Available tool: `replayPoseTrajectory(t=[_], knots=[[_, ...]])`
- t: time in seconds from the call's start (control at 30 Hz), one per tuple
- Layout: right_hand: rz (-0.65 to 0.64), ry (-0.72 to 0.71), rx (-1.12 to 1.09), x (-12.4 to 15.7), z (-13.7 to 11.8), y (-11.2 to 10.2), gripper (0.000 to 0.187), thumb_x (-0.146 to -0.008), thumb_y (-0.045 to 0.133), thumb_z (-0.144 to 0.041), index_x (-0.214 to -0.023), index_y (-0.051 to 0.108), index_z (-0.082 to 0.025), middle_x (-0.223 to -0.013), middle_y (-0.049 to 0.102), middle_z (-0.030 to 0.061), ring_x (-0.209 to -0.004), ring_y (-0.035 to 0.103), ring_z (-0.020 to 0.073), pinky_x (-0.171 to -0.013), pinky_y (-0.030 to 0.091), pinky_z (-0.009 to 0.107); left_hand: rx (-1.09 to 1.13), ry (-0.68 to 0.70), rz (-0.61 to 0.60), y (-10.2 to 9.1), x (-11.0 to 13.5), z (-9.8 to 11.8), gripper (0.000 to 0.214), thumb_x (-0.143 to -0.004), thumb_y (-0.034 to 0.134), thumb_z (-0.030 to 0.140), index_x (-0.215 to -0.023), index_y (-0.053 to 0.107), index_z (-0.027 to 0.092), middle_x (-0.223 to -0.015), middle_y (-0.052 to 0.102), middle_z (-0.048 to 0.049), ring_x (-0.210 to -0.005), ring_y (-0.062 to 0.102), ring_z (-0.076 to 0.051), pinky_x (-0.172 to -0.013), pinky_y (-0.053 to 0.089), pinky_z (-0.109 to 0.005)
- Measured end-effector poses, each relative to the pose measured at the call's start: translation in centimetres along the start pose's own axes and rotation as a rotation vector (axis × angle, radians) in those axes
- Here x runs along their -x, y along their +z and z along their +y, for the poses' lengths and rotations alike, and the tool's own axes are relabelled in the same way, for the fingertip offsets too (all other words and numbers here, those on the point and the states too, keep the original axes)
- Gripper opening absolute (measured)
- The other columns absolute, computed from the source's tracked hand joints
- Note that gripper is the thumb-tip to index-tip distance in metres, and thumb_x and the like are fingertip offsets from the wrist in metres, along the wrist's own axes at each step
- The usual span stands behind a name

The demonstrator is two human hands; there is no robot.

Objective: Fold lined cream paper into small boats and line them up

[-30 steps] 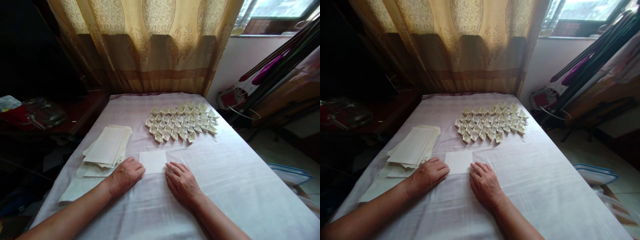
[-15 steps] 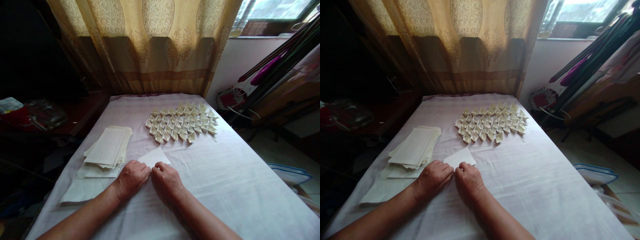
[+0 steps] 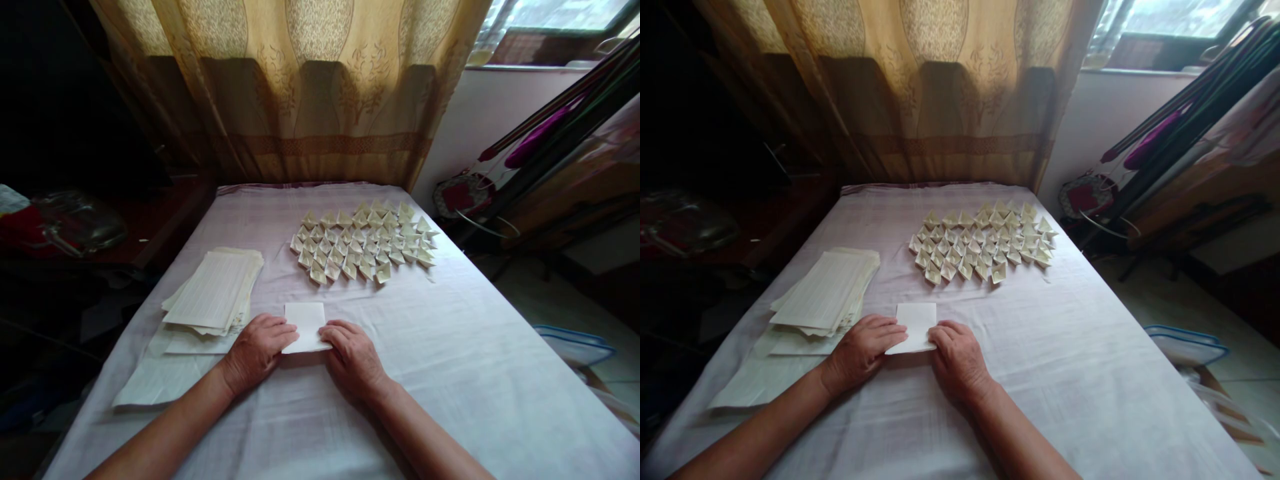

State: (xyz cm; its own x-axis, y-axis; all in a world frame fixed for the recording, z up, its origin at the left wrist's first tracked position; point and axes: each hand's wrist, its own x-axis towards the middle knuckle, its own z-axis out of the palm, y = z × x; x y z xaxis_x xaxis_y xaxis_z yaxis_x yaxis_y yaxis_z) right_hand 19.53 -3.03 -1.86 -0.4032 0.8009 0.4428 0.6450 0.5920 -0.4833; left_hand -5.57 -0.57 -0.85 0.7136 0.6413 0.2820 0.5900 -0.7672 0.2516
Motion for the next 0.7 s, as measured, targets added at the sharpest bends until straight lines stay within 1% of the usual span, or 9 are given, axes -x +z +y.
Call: replayPoseTrajectory(t=[0.13,0.23,0.27,0.33,0.4,0.47,0.5,0.6,0.7], knots=[[-0.007,0.053,-0.046,0.2,0.3,-0.7,0.017,-0.087,0.051,-0.014,-0.090,0.066,-0.023,-0.082,0.072,0.0024,-0.081,0.065,0.0186,-0.077,0.048,0.029,0.144,-0.108,0.059,-0.2,-0.2,1.5,0.020,-0.091,0.054,0.022,-0.102,0.070,0.023,-0.094,0.076,-0.0040,-0.096,0.067,-0.021,-0.086,0.049,-0.036],[-0.019,0.119,-0.039,0.2,0.5,-0.8,0.021,-0.090,0.051,-0.020,-0.073,0.063,-0.022,-0.070,0.067,0.0010,-0.070,0.062,0.0160,-0.068,0.044,0.027,0.167,-0.224,0.107,0.0,0.0,2.6,0.019,-0.095,0.050,0.024,-0.093,0.069,0.022,-0.086,0.073,-0.0031,-0.084,0.067,-0.019,-0.078,0.049,-0.033],[-0.020,0.143,-0.025,0.1,0.6,-0.6,0.023,-0.090,0.052,-0.021,-0.069,0.061,-0.022,-0.066,0.065,0.0005,-0.067,0.060,0.0155,-0.065,0.042,0.026,0.151,-0.267,0.138,0.3,0.0,2.8,0.019,-0.095,0.050,0.024,-0.095,0.068,0.021,-0.086,0.072,-0.0036,-0.081,0.066,-0.019,-0.076,0.050,-0.033],[-0.008,0.187,0.010,-0.3,0.6,-0.2,0.025,-0.090,0.053,-0.024,-0.066,0.058,-0.022,-0.062,0.062,-0.0003,-0.064,0.058,0.0152,-0.063,0.040,0.026,0.111,-0.341,0.194,0.8,0.1,3.1,0.022,-0.095,0.050,0.026,-0.110,0.064,0.019,-0.084,0.070,-0.0040,-0.076,0.065,-0.019,-0.074,0.051,-0.033],[0.022,0.225,0.045,-0.7,0.6,0.3,0.020,-0.089,0.055,-0.025,-0.070,0.060,-0.022,-0.063,0.063,-0.0005,-0.064,0.058,0.0156,-0.064,0.038,0.027,0.072,-0.376,0.221,1.3,0.1,3.1,0.037,-0.094,0.050,0.026,-0.130,0.053,0.017,-0.080,0.067,-0.0025,-0.072,0.063,-0.018,-0.073,0.053,-0.033],[0.057,0.249,0.077,-1.0,0.4,0.8,0.012,-0.088,0.056,-0.023,-0.079,0.063,-0.021,-0.065,0.065,-0.0005,-0.066,0.060,0.0167,-0.067,0.038,0.028,0.014,-0.366,0.244,1.6,0.0,3.1,0.049,-0.094,0.051,0.025,-0.142,0.041,0.017,-0.086,0.067,-0.0036,-0.078,0.063,-0.019,-0.076,0.055,-0.034],[0.073,0.255,0.087,-1.1,0.3,1.0,0.009,-0.088,0.056,-0.022,-0.086,0.064,-0.021,-0.066,0.066,-0.0007,-0.068,0.061,0.0173,-0.069,0.037,0.029,-0.028,-0.354,0.264,1.7,-0.1,3.1,0.050,-0.094,0.051,0.025,-0.143,0.041,0.018,-0.094,0.068,-0.0062,-0.085,0.064,-0.021,-0.080,0.055,-0.036],[0.112,0.254,0.092,-1.1,-0.1,1.4,0.017,-0.089,0.055,-0.021,-0.104,0.063,-0.019,-0.065,0.065,-0.0021,-0.069,0.060,0.0183,-0.073,0.036,0.031,-0.152,-0.299,0.318,1.6,-0.3,3.4,0.036,-0.093,0.051,0.019,-0.129,0.057,0.020,-0.126,0.061,-0.0136,-0.118,0.056,-0.028,-0.096,0.051,-0.045],[0.150,0.243,0.101,-1.0,-0.4,1.6,0.018,-0.089,0.054,-0.020,-0.106,0.060,-0.018,-0.065,0.064,-0.0026,-0.069,0.058,0.0184,-0.074,0.035,0.032,-0.179,-0.165,0.282,1.5,-0.5,4.1,0.030,-0.093,0.047,0.012,-0.114,0.066,0.022,-0.132,0.062,-0.0088,-0.128,0.051,-0.027,-0.106,0.045,-0.046]])
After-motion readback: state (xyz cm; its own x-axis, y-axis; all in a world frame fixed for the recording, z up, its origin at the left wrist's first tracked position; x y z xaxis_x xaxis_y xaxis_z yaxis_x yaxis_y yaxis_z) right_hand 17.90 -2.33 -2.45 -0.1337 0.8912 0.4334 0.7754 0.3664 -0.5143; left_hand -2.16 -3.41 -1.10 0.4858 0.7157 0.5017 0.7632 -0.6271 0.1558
